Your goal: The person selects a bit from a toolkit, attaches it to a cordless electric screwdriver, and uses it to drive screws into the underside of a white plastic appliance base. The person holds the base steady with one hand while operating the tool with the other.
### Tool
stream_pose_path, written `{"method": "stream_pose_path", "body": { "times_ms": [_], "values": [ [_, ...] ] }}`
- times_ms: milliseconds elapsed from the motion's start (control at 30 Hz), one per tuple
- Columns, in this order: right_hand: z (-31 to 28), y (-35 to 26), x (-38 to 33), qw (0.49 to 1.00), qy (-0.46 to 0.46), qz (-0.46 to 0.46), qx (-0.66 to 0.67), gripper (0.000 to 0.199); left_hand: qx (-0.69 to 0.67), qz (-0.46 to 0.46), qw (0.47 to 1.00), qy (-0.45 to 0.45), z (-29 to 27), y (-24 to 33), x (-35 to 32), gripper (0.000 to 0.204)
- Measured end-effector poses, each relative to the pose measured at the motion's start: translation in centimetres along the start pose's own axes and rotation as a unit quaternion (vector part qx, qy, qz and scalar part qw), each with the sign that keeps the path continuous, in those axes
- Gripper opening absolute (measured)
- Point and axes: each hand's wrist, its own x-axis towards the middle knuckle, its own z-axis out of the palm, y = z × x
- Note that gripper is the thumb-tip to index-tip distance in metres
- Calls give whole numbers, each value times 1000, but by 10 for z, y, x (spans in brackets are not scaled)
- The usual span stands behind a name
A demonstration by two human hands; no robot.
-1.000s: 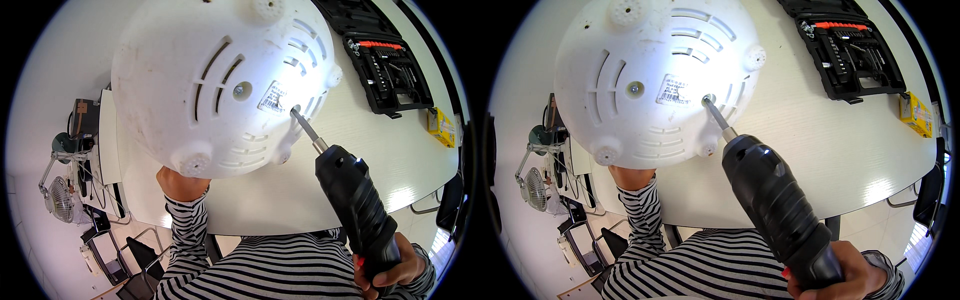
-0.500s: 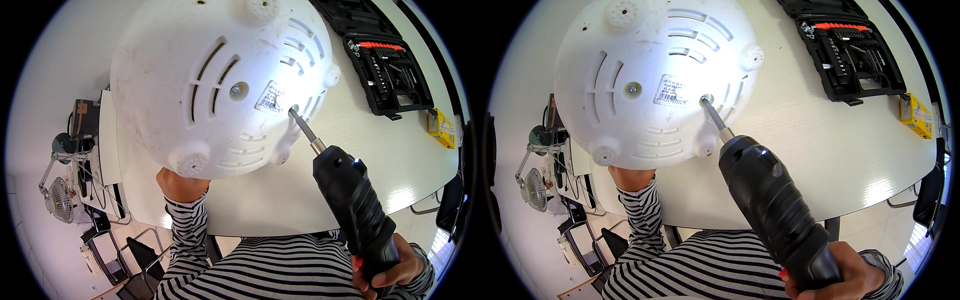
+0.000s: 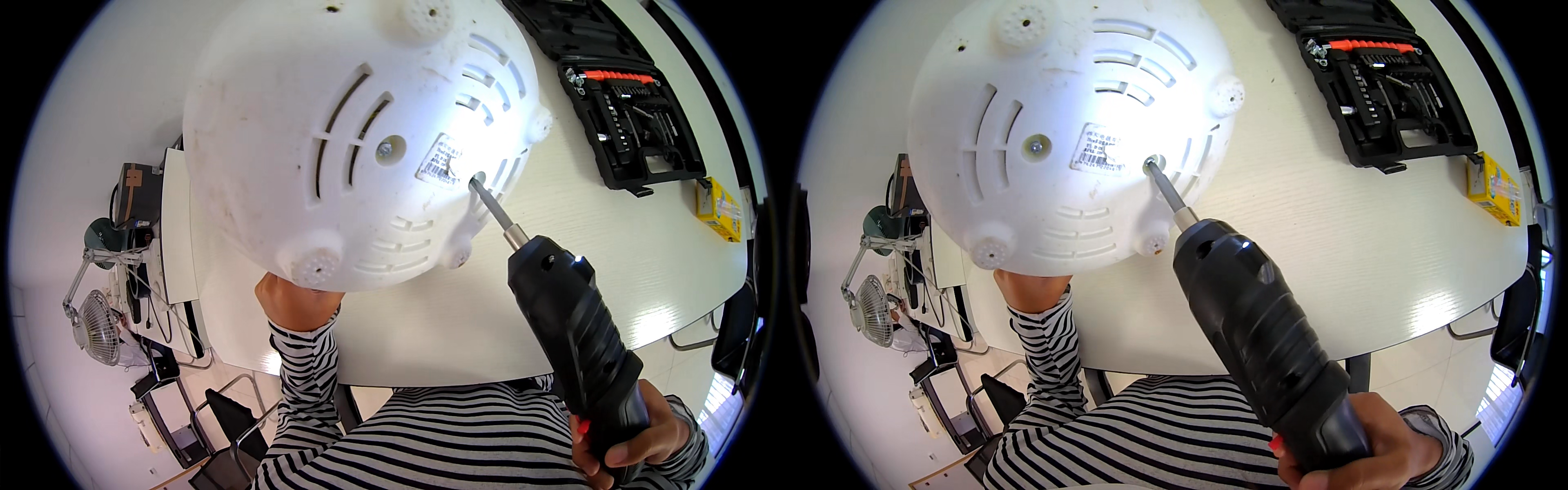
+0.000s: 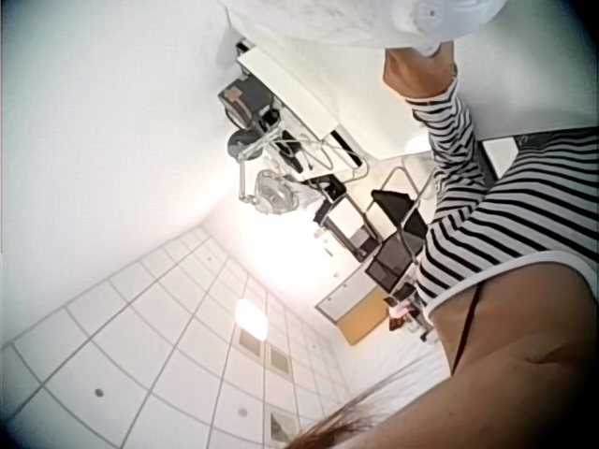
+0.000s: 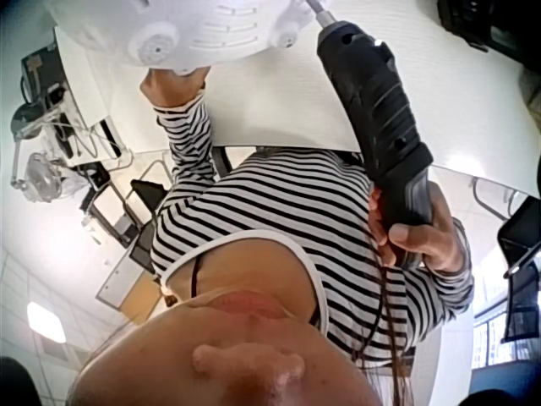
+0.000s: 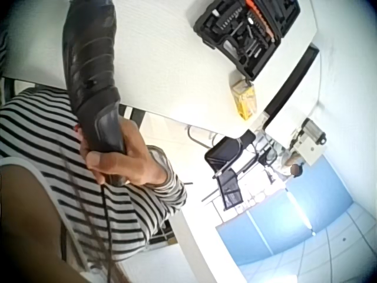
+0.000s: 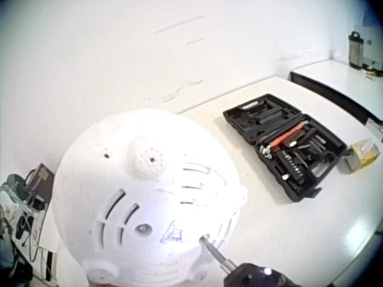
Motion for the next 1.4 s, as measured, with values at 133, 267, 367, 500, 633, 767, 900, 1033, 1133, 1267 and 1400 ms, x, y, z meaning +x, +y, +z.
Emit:
{"method": "stream_pose_path", "body": {
  "times_ms": [133,267,367,500,633,767,900,1033,1133,1267,1400],
  "values": [
    [0,0,0,1000,-2,6,0,37,0,4,1000,7,0,0,1,36],
    [0,0,0,1000,-2,5,5,37,-5,1,1000,6,1,-1,0,37],
    [0,1,1,1000,-5,0,8,36,-4,2,1000,3,1,-1,0,37],
    [0,0,1,1000,-3,3,9,36,14,13,1000,0,2,-3,0,38],
    [-1,1,2,1000,-7,-1,4,36,8,6,1000,-5,2,-4,-2,38],
    [-1,1,2,1000,-8,-4,1,35,0,-1,1000,-9,1,-4,-2,38],
    [-2,2,3,1000,-13,-8,6,35,-10,-4,1000,-8,1,-3,-2,39],
    [-1,4,3,1000,-10,-16,3,35,-20,-7,1000,-7,2,-5,-4,42],
    [0,4,4,1000,-12,-20,2,35,-25,-11,1000,-7,3,-6,-5,45],
    [-1,4,4,1000,-17,-20,1,34,-39,1,999,-8,4,-9,-5,50],
    [-1,4,4,1000,-17,-18,-2,34,-49,-20,998,-20,3,-9,-6,53]
  ]
}}
